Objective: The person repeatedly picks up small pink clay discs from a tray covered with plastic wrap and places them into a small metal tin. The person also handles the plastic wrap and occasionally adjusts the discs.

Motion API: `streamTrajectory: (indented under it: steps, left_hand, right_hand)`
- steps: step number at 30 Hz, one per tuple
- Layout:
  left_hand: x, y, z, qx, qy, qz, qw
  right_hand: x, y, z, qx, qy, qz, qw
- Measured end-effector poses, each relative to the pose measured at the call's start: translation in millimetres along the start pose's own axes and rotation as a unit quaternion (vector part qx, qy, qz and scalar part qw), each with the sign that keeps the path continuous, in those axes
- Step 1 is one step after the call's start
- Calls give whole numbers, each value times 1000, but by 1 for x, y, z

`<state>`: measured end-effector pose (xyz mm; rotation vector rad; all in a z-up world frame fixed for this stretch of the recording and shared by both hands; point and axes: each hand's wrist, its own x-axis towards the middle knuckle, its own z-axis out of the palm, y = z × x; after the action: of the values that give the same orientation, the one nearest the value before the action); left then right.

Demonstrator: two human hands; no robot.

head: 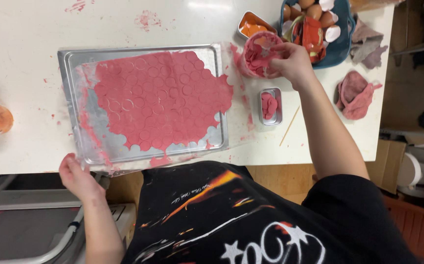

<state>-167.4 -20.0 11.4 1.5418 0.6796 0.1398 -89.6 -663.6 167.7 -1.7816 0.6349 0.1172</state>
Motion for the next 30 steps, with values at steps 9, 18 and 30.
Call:
streamTrajectory:
  steps: [9, 18, 30]
  left_hand:
    - [6, 9, 4, -12, 53, -40, 998]
    - [13, -10, 0, -88, -11, -92, 992]
    - [-1, 4, 11, -85, -12, -98, 991]
  right_hand:
    - [-3, -13, -19, -116, -65, 8, 991]
    - [-78, 95, -48, 89, 13, 92, 992]
    - [-131, 104, -3, 203, 2, 122, 971]
